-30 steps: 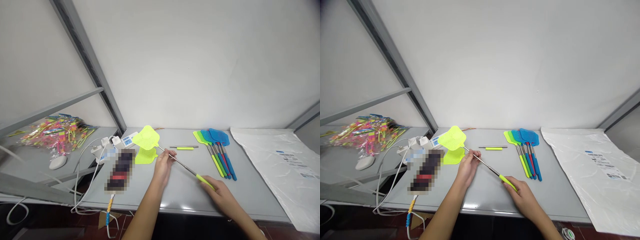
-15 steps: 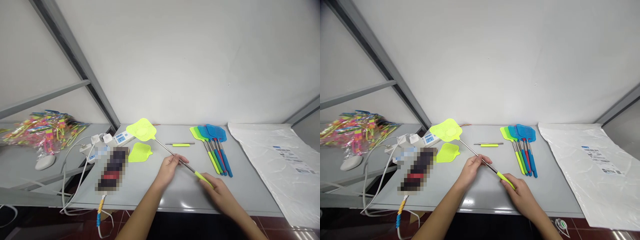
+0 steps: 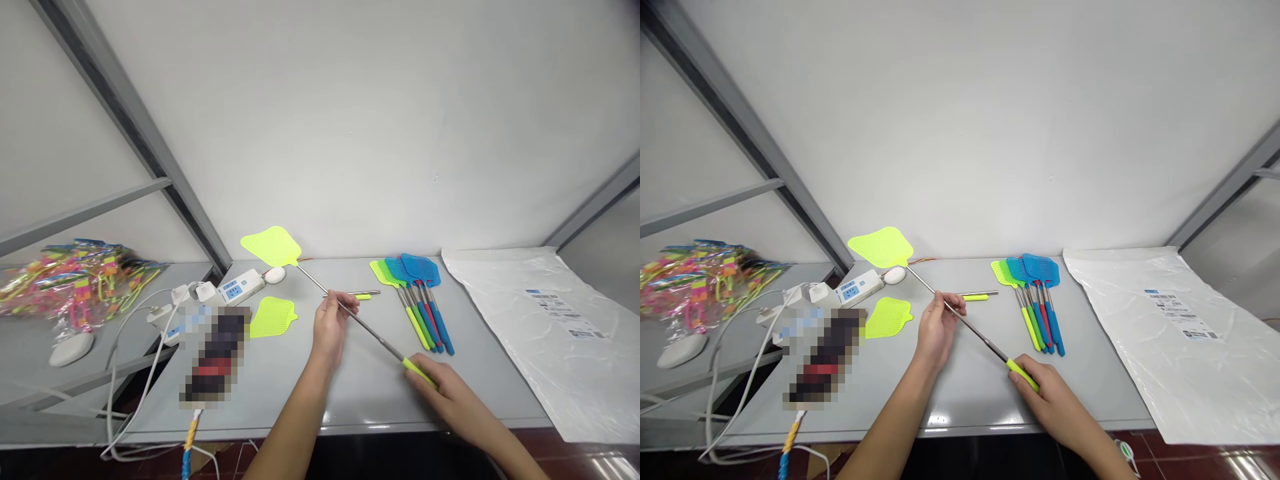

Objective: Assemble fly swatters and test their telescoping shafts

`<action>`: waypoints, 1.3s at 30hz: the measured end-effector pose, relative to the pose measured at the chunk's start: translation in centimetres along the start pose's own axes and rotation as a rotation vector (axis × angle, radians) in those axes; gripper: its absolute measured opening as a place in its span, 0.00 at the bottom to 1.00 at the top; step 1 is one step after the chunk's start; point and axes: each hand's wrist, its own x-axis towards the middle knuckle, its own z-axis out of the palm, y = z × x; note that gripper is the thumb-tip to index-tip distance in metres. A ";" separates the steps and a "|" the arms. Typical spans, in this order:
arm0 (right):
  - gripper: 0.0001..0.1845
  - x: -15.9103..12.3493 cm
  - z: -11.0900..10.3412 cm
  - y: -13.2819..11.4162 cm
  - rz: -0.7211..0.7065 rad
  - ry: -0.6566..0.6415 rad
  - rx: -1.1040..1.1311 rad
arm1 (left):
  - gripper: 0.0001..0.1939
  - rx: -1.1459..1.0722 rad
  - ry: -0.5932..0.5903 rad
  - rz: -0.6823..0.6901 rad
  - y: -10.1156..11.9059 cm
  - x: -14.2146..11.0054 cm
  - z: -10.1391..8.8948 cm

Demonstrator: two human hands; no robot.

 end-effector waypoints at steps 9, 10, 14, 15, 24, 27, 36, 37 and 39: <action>0.19 3.0 0.5 -2.9 -0.013 0.069 -0.158 | 0.21 0.192 -0.247 -0.110 -1.6 -1.5 -0.2; 0.19 3.2 0.7 -3.1 -0.015 0.081 -0.180 | 0.20 0.191 -0.236 -0.097 -1.4 -1.5 -0.3; 0.19 3.6 1.2 -3.5 -0.026 0.111 -0.266 | 0.18 0.169 -0.168 -0.013 -0.8 -1.2 -0.8; 0.19 3.5 1.2 -3.4 -0.028 0.113 -0.284 | 0.18 0.159 -0.140 0.014 -0.6 -1.1 -0.9; 0.21 1.3 -0.6 -2.5 -0.018 0.116 -0.284 | 0.17 0.055 -0.015 0.117 0.1 -0.7 1.1; 0.20 1.2 -1.2 -2.2 -0.011 0.145 -0.279 | 0.19 0.103 -0.030 0.075 -1.1 -1.5 2.6; 0.18 2.5 -0.6 -3.7 -0.065 0.208 -0.282 | 0.18 0.176 -0.091 0.055 -2.0 -3.0 4.7; 0.18 2.6 -0.7 -4.0 -0.067 0.199 -0.280 | 0.17 0.145 -0.057 0.073 -1.6 -2.7 4.8; 0.18 2.4 -0.8 -4.1 -0.057 0.176 -0.285 | 0.17 0.069 0.028 0.113 -0.5 -1.9 4.6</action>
